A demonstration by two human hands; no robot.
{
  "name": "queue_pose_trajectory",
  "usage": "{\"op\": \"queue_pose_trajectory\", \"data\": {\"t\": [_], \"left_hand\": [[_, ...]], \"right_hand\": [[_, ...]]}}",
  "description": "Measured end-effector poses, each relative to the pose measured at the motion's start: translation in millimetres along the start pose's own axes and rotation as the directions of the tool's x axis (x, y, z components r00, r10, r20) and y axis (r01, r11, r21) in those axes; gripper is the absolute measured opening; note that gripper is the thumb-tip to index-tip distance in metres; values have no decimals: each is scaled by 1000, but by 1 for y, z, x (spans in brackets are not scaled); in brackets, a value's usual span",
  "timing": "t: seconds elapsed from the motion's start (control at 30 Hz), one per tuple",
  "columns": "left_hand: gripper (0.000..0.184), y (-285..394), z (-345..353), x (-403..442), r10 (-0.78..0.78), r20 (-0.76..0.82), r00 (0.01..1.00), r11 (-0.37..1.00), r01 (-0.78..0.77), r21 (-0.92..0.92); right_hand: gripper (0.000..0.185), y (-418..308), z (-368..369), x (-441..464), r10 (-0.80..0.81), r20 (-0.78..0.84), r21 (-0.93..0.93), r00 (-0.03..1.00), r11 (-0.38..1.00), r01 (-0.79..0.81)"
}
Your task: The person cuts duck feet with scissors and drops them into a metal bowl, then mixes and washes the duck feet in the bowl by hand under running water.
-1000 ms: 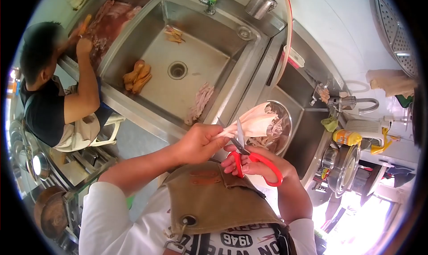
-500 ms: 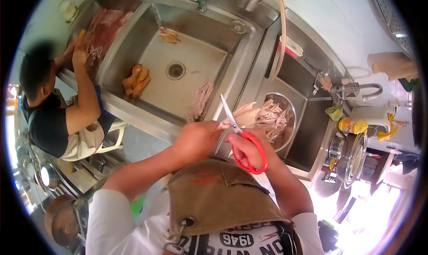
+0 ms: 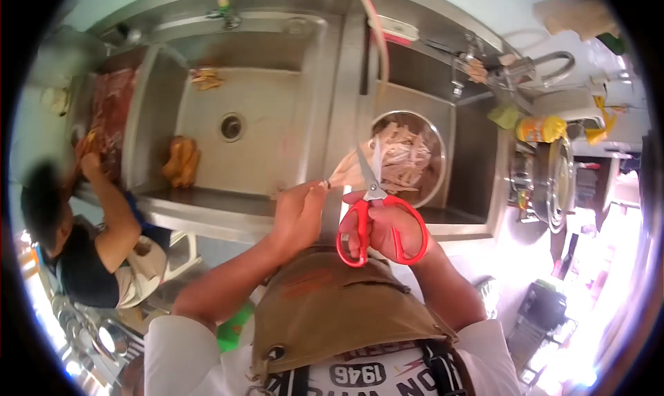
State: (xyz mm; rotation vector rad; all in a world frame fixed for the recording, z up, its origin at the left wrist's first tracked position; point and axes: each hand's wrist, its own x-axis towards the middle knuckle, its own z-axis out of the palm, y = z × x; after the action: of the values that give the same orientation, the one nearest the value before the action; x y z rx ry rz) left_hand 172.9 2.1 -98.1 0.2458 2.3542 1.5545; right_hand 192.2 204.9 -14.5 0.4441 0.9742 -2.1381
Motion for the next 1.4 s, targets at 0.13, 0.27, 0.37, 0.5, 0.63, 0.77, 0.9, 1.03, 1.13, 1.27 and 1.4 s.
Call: {"op": "queue_pose_trajectory", "data": {"t": [0.13, 0.27, 0.37, 0.5, 0.63, 0.77, 0.9, 1.03, 1.13, 1.27, 1.4], "left_hand": [[28, 9, 79, 61, 267, 85, 960, 963, -264, -46], [34, -21, 71, 94, 370, -313, 875, 926, -376, 44], [30, -139, 20, 120, -126, -461, 879, 979, 36, -199], [19, -328, -3, 124, -530, -109, 841, 678, 497, 541], [24, -377, 54, 118, -701, -76, 709, 674, 694, 251], [31, -295, 43, 114, -782, -166, 600, 606, 795, 19], [36, -369, 78, 107, -741, -130, 659, 630, 749, 206], [31, -308, 37, 103, -729, -51, 682, 650, 714, 258], [34, -288, 14, 94, -606, -219, 765, 788, 615, -34], [41, -177, -50, 70, -677, -183, 713, 714, 576, -398], [47, -132, -72, 42, -630, -276, 726, 775, 562, -289]], "right_hand": [[35, 17, -53, -28, -238, -265, 69, 934, 962, 265], [39, 28, -89, -54, -256, -488, 77, 834, 939, 334], [43, 39, -100, -49, -175, -538, 87, 824, 961, 261], [42, 41, -99, -28, -47, -597, 114, 801, 983, 143], [42, 20, -92, -2, -35, -613, 45, 790, 996, 79], [38, 3, -94, 9, -54, -572, -49, 818, 998, 31], [40, 5, -99, 23, -48, -505, -56, 862, 998, 23], [43, 8, -86, 32, -100, -476, -148, 874, 989, 33], [44, 10, -64, 34, -181, -381, -290, 907, 954, 69], [41, 23, -55, 29, -155, -295, -235, 943, 968, 86], [39, 34, -21, 22, -163, -171, -468, 972, 881, 66]]}}
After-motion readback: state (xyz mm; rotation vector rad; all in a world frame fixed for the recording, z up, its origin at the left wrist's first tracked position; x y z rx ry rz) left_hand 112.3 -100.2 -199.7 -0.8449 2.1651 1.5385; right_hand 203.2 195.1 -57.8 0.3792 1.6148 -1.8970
